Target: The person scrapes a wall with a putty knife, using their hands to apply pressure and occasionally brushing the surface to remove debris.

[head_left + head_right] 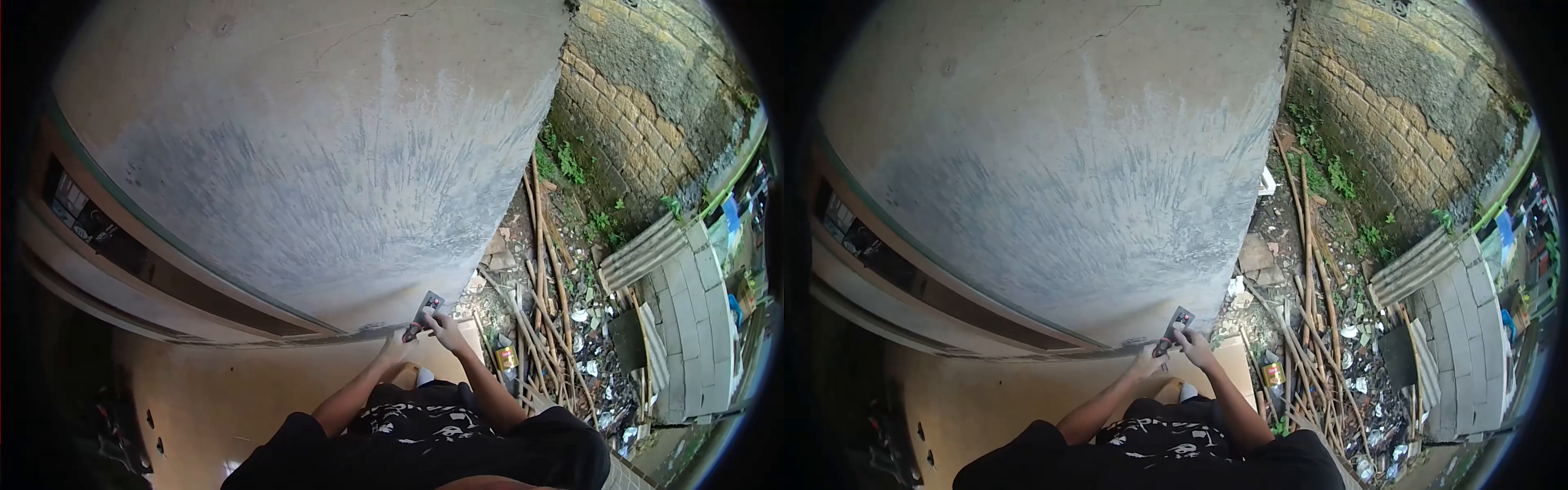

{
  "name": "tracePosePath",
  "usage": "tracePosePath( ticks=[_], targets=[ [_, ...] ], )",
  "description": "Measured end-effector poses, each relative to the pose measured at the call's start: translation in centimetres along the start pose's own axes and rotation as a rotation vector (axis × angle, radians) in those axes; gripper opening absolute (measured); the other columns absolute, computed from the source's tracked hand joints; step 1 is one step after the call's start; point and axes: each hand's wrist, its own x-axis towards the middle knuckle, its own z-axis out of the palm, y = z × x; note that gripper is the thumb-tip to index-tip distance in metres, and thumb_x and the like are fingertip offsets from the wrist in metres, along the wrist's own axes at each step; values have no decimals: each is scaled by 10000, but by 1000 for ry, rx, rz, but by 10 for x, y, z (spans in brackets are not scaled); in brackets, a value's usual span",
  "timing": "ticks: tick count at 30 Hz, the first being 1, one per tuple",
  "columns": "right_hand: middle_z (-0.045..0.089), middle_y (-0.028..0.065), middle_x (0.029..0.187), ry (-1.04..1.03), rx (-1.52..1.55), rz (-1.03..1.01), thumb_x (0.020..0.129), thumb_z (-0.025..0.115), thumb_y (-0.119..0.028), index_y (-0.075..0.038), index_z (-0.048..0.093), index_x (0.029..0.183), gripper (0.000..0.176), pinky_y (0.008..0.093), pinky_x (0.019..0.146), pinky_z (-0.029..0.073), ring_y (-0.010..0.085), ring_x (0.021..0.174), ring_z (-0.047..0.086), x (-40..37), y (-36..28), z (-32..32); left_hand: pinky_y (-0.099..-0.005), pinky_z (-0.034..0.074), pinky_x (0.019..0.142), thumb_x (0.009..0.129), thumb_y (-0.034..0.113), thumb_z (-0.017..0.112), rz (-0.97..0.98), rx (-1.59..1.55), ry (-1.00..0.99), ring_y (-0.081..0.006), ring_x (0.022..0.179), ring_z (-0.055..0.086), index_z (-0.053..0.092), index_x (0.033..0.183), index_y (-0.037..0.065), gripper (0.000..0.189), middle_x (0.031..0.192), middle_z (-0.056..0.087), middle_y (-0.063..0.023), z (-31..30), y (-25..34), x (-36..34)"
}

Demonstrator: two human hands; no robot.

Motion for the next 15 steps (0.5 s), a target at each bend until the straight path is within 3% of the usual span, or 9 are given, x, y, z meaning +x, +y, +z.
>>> tracePosePath(
  ticks=[2, 4, 5, 7, 8, 9, 10, 14, 15],
  targets=[
    [692, 118, 823, -188, -72, 53, 952, 511, -404, 46, 677, 908, 482, 299, 667, 516, 163, 751, 645, 2, 63, 24, -427, 507, 683, 722, 277, 687, -238, 146, 80, -335, 757, 665, 657, 970, 46, 340, 841, 658, -198, -13, -52, -34],
    [706, 117, 778, -224, -272, 169, 950, 496, -354, 29, 705, 836, 451, 316, 627, 530, 186, 652, 655, -2, 123, 27, -422, 509, 674, 701, 314, 695, -548, 233, 147, -328, 760, 677, 671, 903, 32, 348, 763, 666, -190, -29, -95, -81],
    [708, 113, 759, -212, -337, 243, 949, 489, -333, 22, 712, 815, 440, 326, 608, 537, 192, 617, 656, -9, 163, 25, -402, 514, 601, 703, 294, 698, -754, 157, 201, -283, 620, 667, 667, 816, 21, 297, 667, 657, -153, -33, -123, -110],
    [696, 115, 706, -213, -290, 723, 901, 541, -261, -2, 701, 763, 335, 422, 636, 551, 225, 670, 683, -32, 232, 5, -335, 461, 394, 738, 182, 693, -1078, -189, 468, -180, 415, 575, 596, 695, 5, 206, 566, 595, -88, -38, -146, -170],
    [697, 105, 722, -263, -321, 964, 904, 532, -219, -21, 689, 831, 263, 443, 585, 542, 230, 641, 670, -48, 257, -9, -323, 454, 371, 750, 160, 685, -1081, -292, 558, -190, 417, 577, 572, 686, -10, 214, 552, 580, -90, -41, -151, -202],
    [699, 103, 777, -308, -277, 1195, 907, 504, -184, -32, 663, 929, 221, 417, 589, 536, 227, 651, 658, -55, 281, -22, -318, 435, 362, 765, 158, 674, -1186, -260, 569, -187, 411, 561, 576, 770, -30, 212, 564, 574, -100, -43, -162, -228],
    [699, 108, 853, -327, -204, 1294, 912, 457, -180, -40, 636, 1006, 246, 390, 606, 532, 218, 676, 652, -63, 300, -31, -323, 407, 349, 769, 148, 679, -1126, -361, 591, -188, 398, 536, 547, 834, -40, 239, 569, 552, -102, -46, -173, -259],
    [700, 120, 937, -226, -138, 1020, 922, 418, -203, -50, 618, 1031, 275, 381, 631, 532, 216, 701, 657, -99, 284, -63, -318, 398, 381, 799, 138, 661, -1259, -256, 512, -168, 413, 521, 511, 796, -6, 207, 571, 525, -71, -54, -128, -335],
    [701, 127, 957, -235, -92, 1118, 918, 427, -200, -40, 611, 1037, 271, 385, 638, 531, 224, 710, 663, -99, 289, -64, -318, 397, 385, 803, 138, 649, -1304, -244, 511, -160, 418, 521, 518, 764, 2, 194, 575, 527, -65, -51, -128, -344]
  ],
)
